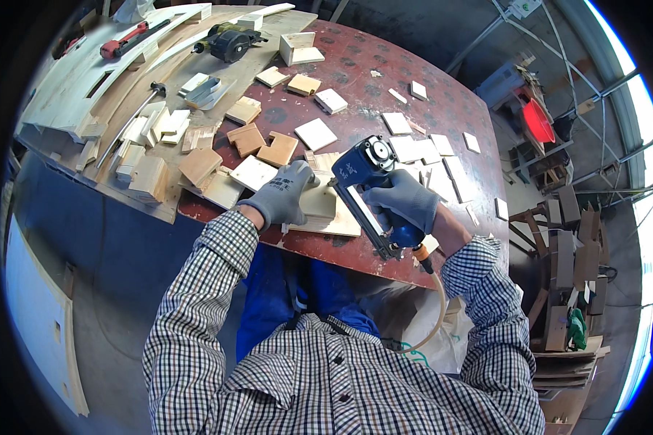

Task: The person assembles small wooden boxes by arranging pre-cut wooden pieces on a workbench, using a pneumatic nail gun to fasten them together, and then sanding the edges with a sanding block. The person handles multiple small wooden pieces and completed boxes throughout the process.

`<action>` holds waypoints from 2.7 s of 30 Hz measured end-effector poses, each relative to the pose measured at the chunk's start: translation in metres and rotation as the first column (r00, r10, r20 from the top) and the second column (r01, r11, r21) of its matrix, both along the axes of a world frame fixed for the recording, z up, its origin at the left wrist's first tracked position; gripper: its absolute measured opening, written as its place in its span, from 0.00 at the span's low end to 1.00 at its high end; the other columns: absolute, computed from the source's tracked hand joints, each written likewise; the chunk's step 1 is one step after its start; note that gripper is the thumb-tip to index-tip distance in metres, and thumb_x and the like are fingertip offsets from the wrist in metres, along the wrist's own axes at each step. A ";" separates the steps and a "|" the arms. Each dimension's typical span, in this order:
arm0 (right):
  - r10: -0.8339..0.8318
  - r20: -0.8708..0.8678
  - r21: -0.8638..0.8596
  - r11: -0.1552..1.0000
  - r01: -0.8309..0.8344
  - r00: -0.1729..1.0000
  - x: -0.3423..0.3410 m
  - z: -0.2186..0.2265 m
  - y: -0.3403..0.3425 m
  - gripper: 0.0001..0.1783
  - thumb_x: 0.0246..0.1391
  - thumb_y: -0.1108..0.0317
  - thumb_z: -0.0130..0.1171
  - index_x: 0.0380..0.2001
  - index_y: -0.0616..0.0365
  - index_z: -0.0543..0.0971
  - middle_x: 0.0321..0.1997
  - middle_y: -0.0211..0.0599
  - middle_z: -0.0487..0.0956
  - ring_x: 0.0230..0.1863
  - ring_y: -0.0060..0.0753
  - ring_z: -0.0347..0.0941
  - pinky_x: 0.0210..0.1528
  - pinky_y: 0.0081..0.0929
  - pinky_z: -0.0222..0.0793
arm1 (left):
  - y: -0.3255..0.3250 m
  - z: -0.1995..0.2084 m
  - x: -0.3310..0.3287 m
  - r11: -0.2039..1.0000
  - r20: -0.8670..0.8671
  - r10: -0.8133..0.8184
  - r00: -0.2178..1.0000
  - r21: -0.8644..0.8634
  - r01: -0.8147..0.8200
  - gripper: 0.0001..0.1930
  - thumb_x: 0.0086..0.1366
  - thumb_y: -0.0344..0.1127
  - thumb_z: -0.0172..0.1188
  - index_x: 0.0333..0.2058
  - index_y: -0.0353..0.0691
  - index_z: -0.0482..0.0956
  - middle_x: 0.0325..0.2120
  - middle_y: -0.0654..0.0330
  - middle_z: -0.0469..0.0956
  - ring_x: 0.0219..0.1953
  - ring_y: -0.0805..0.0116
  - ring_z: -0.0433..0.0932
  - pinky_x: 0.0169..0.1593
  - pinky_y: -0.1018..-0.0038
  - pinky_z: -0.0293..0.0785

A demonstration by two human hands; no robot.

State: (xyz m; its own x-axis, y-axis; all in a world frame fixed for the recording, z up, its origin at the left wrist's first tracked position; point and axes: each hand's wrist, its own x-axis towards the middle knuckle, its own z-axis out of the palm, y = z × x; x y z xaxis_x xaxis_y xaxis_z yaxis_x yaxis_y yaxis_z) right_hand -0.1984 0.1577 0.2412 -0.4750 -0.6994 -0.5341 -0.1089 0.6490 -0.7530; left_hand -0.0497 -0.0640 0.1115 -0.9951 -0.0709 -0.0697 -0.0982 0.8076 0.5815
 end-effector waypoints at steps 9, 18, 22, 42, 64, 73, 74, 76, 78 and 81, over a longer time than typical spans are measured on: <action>0.237 -0.241 0.220 0.958 -0.185 0.941 0.001 0.009 -0.009 0.22 0.56 0.56 0.66 0.45 0.63 0.86 0.32 0.38 0.86 0.28 0.28 0.82 0.37 0.30 0.80 | 0.006 -0.001 -0.002 1.000 -0.042 -0.016 0.999 -0.025 0.015 0.39 0.47 0.38 0.80 0.57 0.46 0.69 0.59 0.50 0.66 0.64 0.42 0.67 0.69 0.54 0.70; 0.372 -0.288 0.399 0.884 -0.243 0.882 0.014 0.027 -0.036 0.23 0.55 0.57 0.66 0.49 0.59 0.86 0.38 0.40 0.88 0.37 0.32 0.84 0.47 0.30 0.80 | 0.006 -0.012 0.002 0.999 -0.134 0.006 0.991 -0.031 -0.010 0.40 0.47 0.37 0.79 0.58 0.43 0.68 0.61 0.47 0.65 0.64 0.40 0.68 0.67 0.52 0.72; 0.391 -0.333 0.405 0.881 -0.245 0.858 0.016 0.023 -0.039 0.23 0.59 0.50 0.65 0.46 0.58 0.88 0.32 0.40 0.88 0.32 0.34 0.85 0.41 0.34 0.81 | 0.008 -0.007 0.006 0.999 -0.079 0.017 0.997 -0.044 -0.020 0.41 0.47 0.37 0.78 0.59 0.42 0.68 0.62 0.47 0.65 0.64 0.39 0.68 0.68 0.52 0.72; 0.243 -0.197 0.136 0.966 -0.219 0.950 0.031 0.008 -0.024 0.22 0.50 0.55 0.66 0.39 0.64 0.85 0.28 0.34 0.83 0.25 0.25 0.79 0.29 0.25 0.77 | -0.010 -0.012 -0.008 0.999 0.025 -0.022 0.999 -0.024 0.023 0.61 0.44 0.40 0.82 0.74 0.33 0.55 0.74 0.39 0.55 0.75 0.37 0.57 0.77 0.57 0.61; 0.507 -0.221 0.414 0.822 -0.391 0.833 0.025 0.030 -0.053 0.20 0.52 0.58 0.69 0.43 0.62 0.86 0.33 0.35 0.87 0.30 0.26 0.82 0.38 0.27 0.79 | 0.010 -0.006 0.010 0.999 -0.164 0.023 0.986 -0.021 -0.027 0.51 0.48 0.40 0.79 0.70 0.38 0.63 0.69 0.42 0.64 0.69 0.38 0.66 0.72 0.55 0.71; 0.497 -0.275 0.441 0.826 -0.351 0.823 0.035 0.027 -0.050 0.25 0.52 0.59 0.67 0.53 0.58 0.86 0.39 0.43 0.88 0.38 0.35 0.84 0.49 0.33 0.80 | 0.003 -0.017 0.000 0.995 -0.102 -0.008 0.995 -0.104 -0.002 0.53 0.47 0.39 0.79 0.71 0.39 0.62 0.71 0.43 0.61 0.73 0.43 0.63 0.74 0.59 0.69; 0.444 -0.254 0.405 0.856 -0.323 0.859 0.030 0.013 -0.038 0.26 0.53 0.58 0.68 0.54 0.58 0.85 0.43 0.43 0.88 0.42 0.35 0.85 0.53 0.34 0.79 | 0.003 -0.011 -0.001 0.999 -0.086 -0.010 0.996 -0.053 0.005 0.52 0.46 0.39 0.80 0.70 0.39 0.63 0.71 0.44 0.62 0.72 0.42 0.63 0.74 0.58 0.68; 0.270 -0.224 0.156 0.958 -0.239 0.936 0.031 -0.001 -0.014 0.22 0.53 0.56 0.66 0.47 0.60 0.87 0.37 0.41 0.88 0.36 0.34 0.86 0.47 0.32 0.82 | -0.001 -0.020 -0.001 0.998 -0.181 -0.019 0.983 -0.068 0.007 0.49 0.45 0.39 0.81 0.66 0.41 0.66 0.68 0.45 0.63 0.71 0.41 0.65 0.74 0.57 0.68; 0.072 -0.128 -0.077 0.994 -0.082 0.989 0.048 -0.009 0.019 0.20 0.56 0.59 0.67 0.46 0.63 0.86 0.35 0.37 0.88 0.36 0.27 0.84 0.44 0.26 0.81 | 0.003 0.006 0.001 1.000 -0.035 -0.009 0.999 -0.008 0.009 0.48 0.45 0.41 0.80 0.65 0.40 0.67 0.69 0.43 0.62 0.73 0.40 0.62 0.75 0.57 0.64; -0.236 -0.128 -0.186 0.960 0.211 0.963 0.066 -0.025 0.074 0.18 0.59 0.61 0.69 0.47 0.63 0.85 0.34 0.35 0.87 0.35 0.22 0.82 0.41 0.24 0.79 | 0.002 0.006 0.004 1.000 -0.011 -0.002 1.000 -0.010 0.002 0.47 0.47 0.43 0.78 0.65 0.38 0.66 0.73 0.42 0.59 0.75 0.39 0.59 0.77 0.56 0.62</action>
